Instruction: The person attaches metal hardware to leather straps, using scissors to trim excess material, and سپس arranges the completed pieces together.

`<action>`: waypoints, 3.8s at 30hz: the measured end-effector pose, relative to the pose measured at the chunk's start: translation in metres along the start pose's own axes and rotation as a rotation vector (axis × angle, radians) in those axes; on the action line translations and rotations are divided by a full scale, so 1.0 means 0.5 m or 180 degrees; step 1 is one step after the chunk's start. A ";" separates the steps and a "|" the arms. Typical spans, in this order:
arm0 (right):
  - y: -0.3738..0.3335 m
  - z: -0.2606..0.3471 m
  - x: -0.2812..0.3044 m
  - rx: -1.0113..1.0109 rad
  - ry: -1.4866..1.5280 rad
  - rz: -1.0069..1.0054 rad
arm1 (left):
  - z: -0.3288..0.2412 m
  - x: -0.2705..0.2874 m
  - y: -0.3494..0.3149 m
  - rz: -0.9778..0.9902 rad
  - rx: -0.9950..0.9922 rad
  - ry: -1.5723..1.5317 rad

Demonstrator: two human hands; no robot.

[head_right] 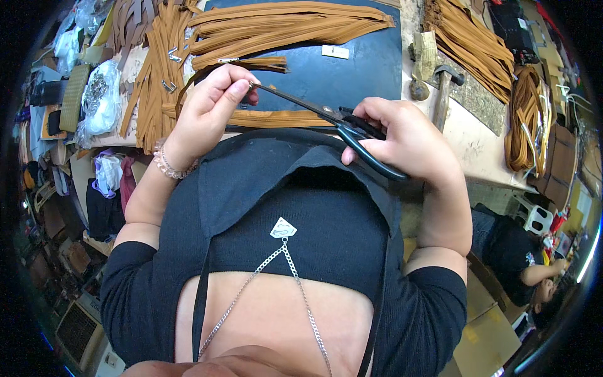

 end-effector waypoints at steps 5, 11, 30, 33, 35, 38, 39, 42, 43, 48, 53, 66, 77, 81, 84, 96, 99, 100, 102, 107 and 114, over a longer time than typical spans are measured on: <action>0.005 -0.021 -0.021 -0.0196 0.0639 -0.0031 | 0.027 0.007 -0.004 -0.0392 0.0219 -0.0934; 0.002 -0.031 -0.023 -0.0223 0.0523 0.0302 | -0.013 0.043 -0.008 -0.0375 0.0002 -0.0251; -0.018 -0.060 -0.027 -0.0519 0.0921 0.1519 | -0.112 0.012 -0.029 0.0416 -0.0892 0.0766; -0.021 -0.074 -0.033 -0.0595 0.0922 0.1679 | -0.119 0.005 -0.032 0.0454 -0.1041 0.0760; -0.020 -0.070 -0.033 -0.0420 0.0947 0.1678 | -0.121 0.000 -0.033 0.0487 -0.1082 0.0693; -0.022 -0.076 -0.037 -0.0418 0.0931 0.1761 | -0.123 -0.006 -0.036 0.0516 -0.1109 0.0621; -0.021 -0.082 -0.039 -0.0321 0.0899 0.1760 | -0.122 -0.007 -0.037 0.0514 -0.1096 0.0615; -0.023 -0.086 -0.042 -0.0249 0.0948 0.1777 | -0.119 -0.013 -0.036 0.0620 -0.1018 0.0539; -0.025 -0.086 -0.043 -0.0264 0.1018 0.1813 | -0.118 -0.014 -0.036 0.0622 -0.1010 0.0532; -0.032 -0.083 -0.050 -0.0807 0.1285 0.1960 | -0.108 -0.029 -0.032 0.0805 -0.0998 0.0374; -0.036 -0.099 -0.054 -0.0911 0.1468 0.1988 | -0.076 -0.047 -0.029 0.0935 -0.0754 0.0197; -0.150 -0.375 0.208 -0.0926 0.0486 -0.2191 | 0.095 0.021 0.009 -0.0164 0.0301 0.0447; -0.246 -0.515 0.291 -0.2164 -0.1895 -0.3528 | 0.055 -0.013 0.030 -0.0086 0.0179 -0.0417; -0.052 -0.291 0.170 0.0011 0.0511 -0.2843 | 0.047 -0.033 0.026 0.0006 0.0269 -0.0869; 0.068 -0.095 0.014 0.1046 0.1096 -0.1147 | 0.050 -0.043 0.029 0.0011 0.0359 -0.1163; 0.183 -0.059 -0.096 0.0949 0.0523 -0.1102 | 0.032 -0.011 0.076 -0.0417 -0.0793 0.1885; 0.194 -0.080 -0.093 0.0914 0.0713 -0.1243 | 0.057 -0.018 0.090 -0.0815 -0.1037 0.3183; 0.196 -0.079 -0.092 0.0925 0.0710 -0.1239 | 0.066 -0.017 0.094 -0.0825 -0.1036 0.3190; 0.203 -0.082 -0.093 0.0800 0.0793 -0.1169 | 0.078 -0.028 0.099 -0.0601 -0.1112 0.3698; 0.190 -0.018 -0.075 0.1666 0.0715 -0.1419 | 0.051 0.010 0.104 -0.0328 0.0097 -0.0457; 0.130 0.117 -0.009 0.1695 0.2861 -0.0862 | 0.053 0.006 0.130 0.0505 0.0179 -0.0512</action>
Point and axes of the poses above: each hand's wrist, its own y-axis towards the middle knuckle, its own x-axis out of the back of the hand, z = x × y, the point moved 8 cm from there along y, towards the middle knuckle, and after that the axes turned 5 degrees about y, right-handed, at the moved point
